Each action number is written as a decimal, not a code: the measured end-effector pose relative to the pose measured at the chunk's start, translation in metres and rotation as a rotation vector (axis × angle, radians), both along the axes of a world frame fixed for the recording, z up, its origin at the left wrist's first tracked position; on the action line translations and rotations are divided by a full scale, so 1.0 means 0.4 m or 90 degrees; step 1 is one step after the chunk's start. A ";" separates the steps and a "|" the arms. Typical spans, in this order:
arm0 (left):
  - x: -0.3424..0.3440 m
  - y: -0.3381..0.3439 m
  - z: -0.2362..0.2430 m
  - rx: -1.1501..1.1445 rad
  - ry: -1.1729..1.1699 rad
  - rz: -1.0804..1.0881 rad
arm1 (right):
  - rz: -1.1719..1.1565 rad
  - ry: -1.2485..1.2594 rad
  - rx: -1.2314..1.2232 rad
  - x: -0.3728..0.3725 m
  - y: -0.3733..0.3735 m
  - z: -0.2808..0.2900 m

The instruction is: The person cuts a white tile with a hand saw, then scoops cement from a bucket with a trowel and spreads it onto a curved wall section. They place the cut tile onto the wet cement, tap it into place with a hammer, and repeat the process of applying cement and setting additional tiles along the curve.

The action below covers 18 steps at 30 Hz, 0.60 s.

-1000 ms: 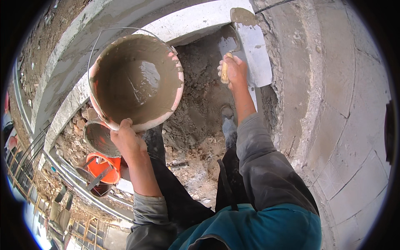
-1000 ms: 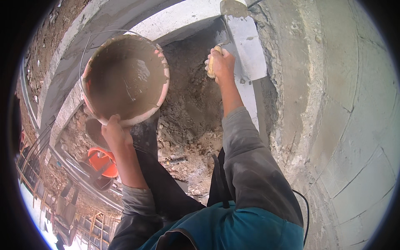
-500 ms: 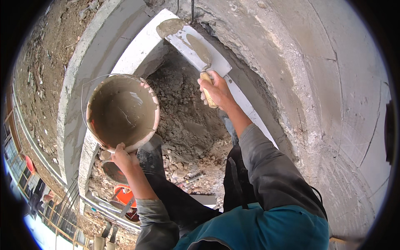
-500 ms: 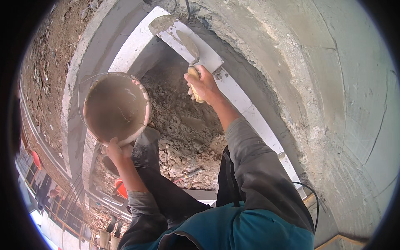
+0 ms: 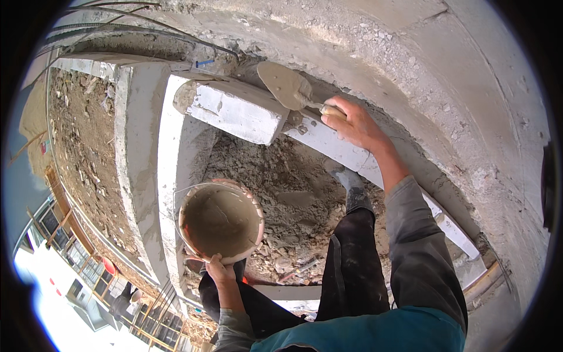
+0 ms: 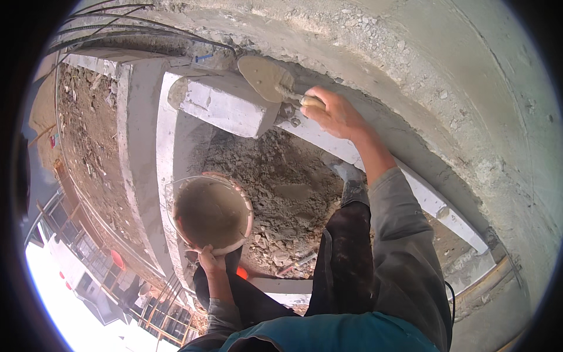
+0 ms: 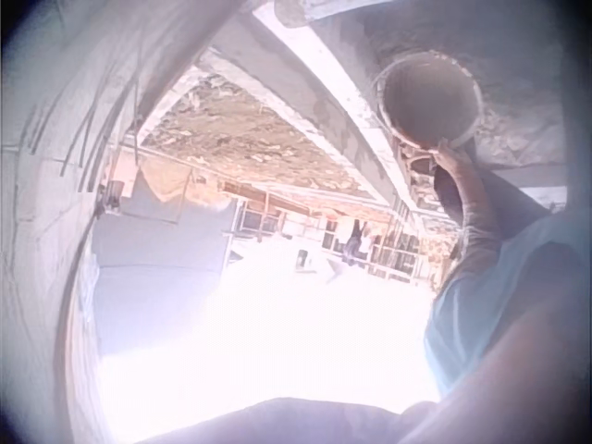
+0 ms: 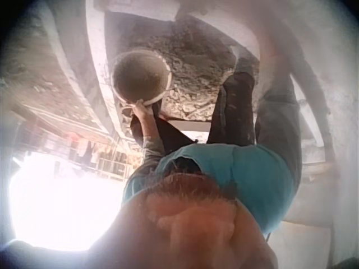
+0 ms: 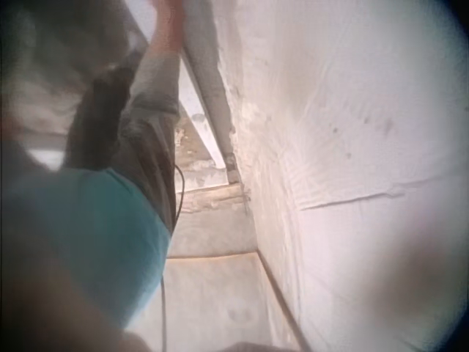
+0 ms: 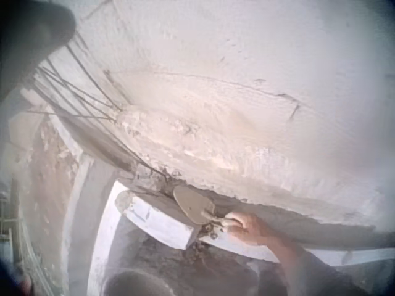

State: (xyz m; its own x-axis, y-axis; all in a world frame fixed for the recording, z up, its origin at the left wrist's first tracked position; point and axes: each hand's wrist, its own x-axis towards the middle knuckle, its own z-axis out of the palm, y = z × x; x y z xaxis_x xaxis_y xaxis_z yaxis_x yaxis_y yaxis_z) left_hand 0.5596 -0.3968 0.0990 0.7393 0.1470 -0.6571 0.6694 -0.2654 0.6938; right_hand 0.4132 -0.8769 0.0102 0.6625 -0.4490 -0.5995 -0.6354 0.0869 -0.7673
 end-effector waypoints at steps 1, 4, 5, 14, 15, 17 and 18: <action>-0.022 0.012 -0.010 0.031 0.014 0.015 | 0.024 0.027 -0.048 0.049 -0.037 -0.024; -0.083 0.067 -0.052 -0.016 0.010 0.007 | 0.204 0.099 -0.213 0.242 -0.112 -0.084; -0.086 0.088 -0.063 0.104 -0.038 -0.165 | 0.226 0.012 -0.238 0.308 -0.124 -0.110; -0.149 0.102 -0.083 0.109 0.032 -0.098 | 0.344 0.143 -0.078 0.441 -0.142 -0.273; -0.151 0.093 -0.083 0.113 0.016 -0.148 | 0.362 0.199 -0.057 0.395 -0.147 -0.286; -0.152 0.077 -0.080 0.078 0.051 -0.057 | 0.398 0.317 -0.023 0.285 -0.155 -0.294; -0.149 0.070 -0.078 0.004 0.049 -0.045 | 0.388 0.289 -0.014 0.225 -0.160 -0.298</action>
